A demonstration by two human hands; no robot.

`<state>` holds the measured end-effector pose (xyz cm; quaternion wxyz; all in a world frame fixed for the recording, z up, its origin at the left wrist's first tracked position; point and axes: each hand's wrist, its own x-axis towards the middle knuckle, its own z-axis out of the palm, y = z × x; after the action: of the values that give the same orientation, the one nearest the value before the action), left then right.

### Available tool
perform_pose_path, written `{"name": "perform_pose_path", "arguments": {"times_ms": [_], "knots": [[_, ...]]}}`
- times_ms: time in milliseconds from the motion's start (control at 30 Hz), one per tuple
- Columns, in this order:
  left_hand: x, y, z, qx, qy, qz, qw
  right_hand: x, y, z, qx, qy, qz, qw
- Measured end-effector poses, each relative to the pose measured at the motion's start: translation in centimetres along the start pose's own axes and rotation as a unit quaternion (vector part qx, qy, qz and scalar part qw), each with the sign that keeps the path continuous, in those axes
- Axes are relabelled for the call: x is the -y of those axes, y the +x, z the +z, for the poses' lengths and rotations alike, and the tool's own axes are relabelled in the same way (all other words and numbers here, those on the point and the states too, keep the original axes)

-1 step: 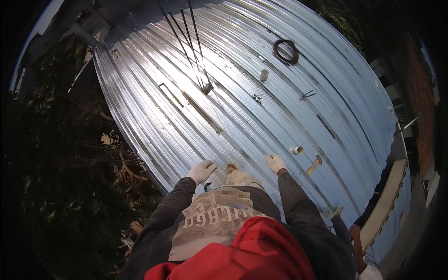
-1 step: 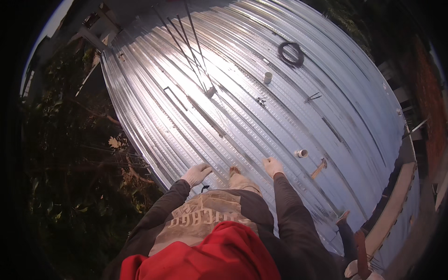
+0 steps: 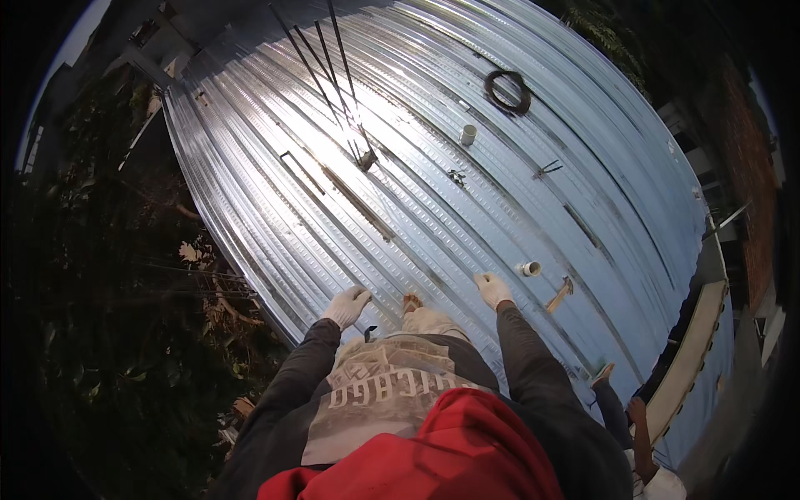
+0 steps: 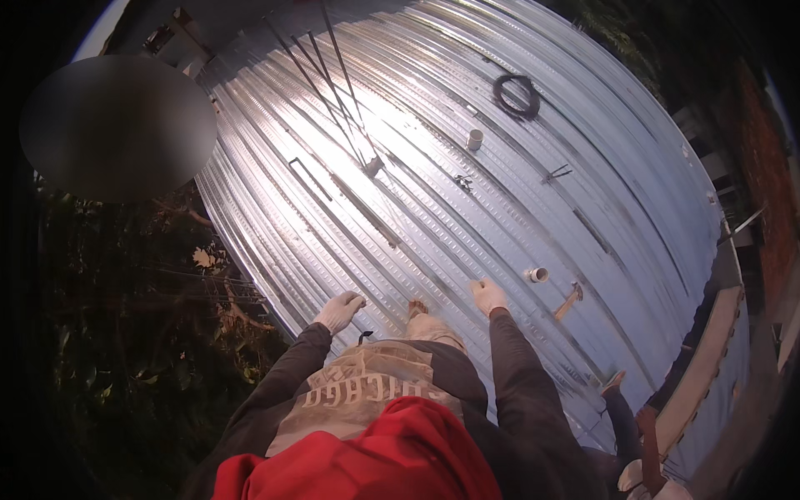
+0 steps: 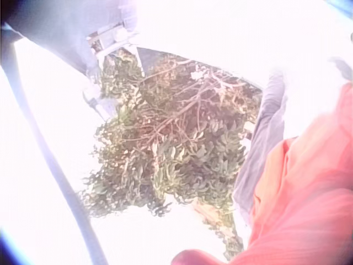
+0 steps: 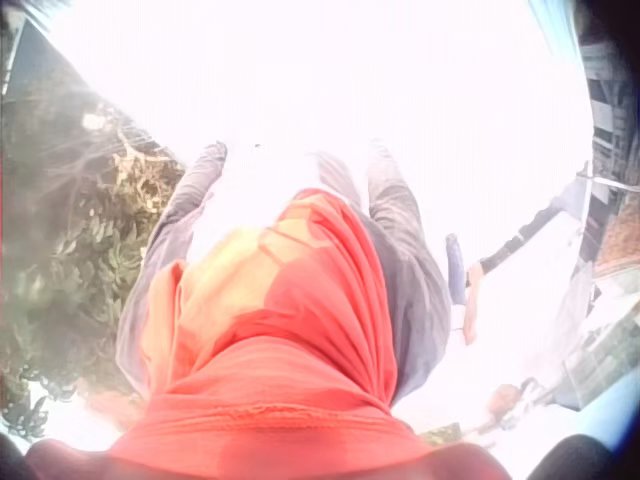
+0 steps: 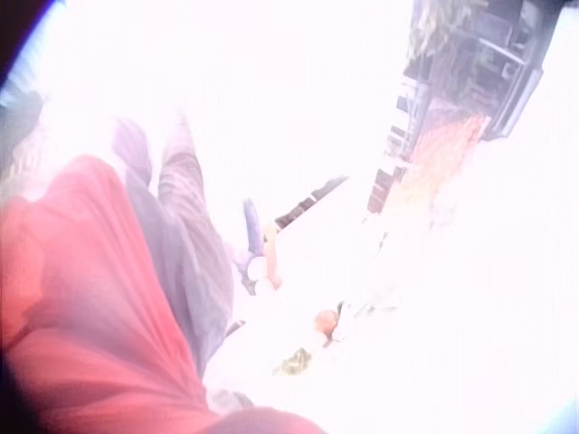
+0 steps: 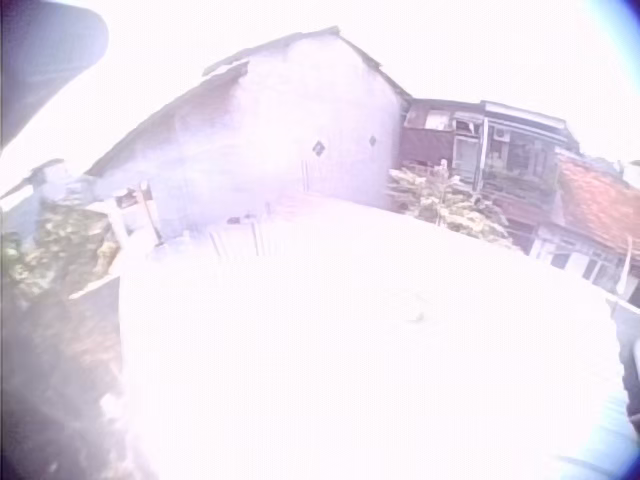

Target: The person puts on gloves and then works with others to position and install metal roofing sheets on a roof structure.

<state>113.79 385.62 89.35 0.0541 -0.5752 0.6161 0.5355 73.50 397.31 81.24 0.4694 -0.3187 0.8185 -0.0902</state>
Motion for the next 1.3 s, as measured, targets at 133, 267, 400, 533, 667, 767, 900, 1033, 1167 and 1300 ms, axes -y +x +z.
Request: {"name": "perform_pose_path", "arguments": {"times_ms": [133, 267, 400, 533, 667, 767, 900, 1033, 1167, 1300], "knots": [[13.3, 3.2, -5.8, -0.08, -0.296, -0.241, 0.921, 0.2, 3.6, -4.4, -0.064, 0.063, 0.022, 0.996], [30.3, -3.1, -15.0, 0.053, 0.148, -0.193, 0.969, 0.0, 5.6, -4.9, -0.073, 0.126, 0.107, 0.983], [27.5, 1.4, -21.3, 0.171, 0.257, -0.21, 0.928, -4.5, 6.3, -2.4, -0.107, 0.054, 0.192, 0.974], [23.3, 18.6, -25.5, 0.333, 0.552, 0.018, 0.765, -4.3, 8.3, 0.9, 0.018, -0.032, 0.241, 0.97], [7.2, 47.1, -24.7, 0.136, 0.458, 0.082, 0.875, 3.1, 15.7, -1.1, 0.035, -0.057, 0.121, 0.99], [-19.4, 59.7, -22.7, 0.076, 0.225, 0.154, 0.959, 12.5, 22.8, -7.5, -0.067, 0.043, 0.112, 0.99], [-50.1, 63.5, -26.0, 0.047, 0.109, 0.277, 0.954, 26.4, 33.0, -18.5, -0.118, 0.144, 0.044, 0.982], [-63.3, 69.1, -29.9, 0.087, 0.245, 0.321, 0.911, 29.7, 41.1, -22.3, -0.098, 0.153, 0.019, 0.983], [-62.4, 80.4, -37.3, 0.015, 0.164, 0.251, 0.954, 29.0, 49.1, -23.5, 0.0, -0.009, 0.078, 0.997], [-46.6, 89.5, -44.9, -0.105, -0.025, 0.036, 0.994, 22.7, 57.9, -28.2, 0.138, -0.166, 0.133, 0.967]]}}
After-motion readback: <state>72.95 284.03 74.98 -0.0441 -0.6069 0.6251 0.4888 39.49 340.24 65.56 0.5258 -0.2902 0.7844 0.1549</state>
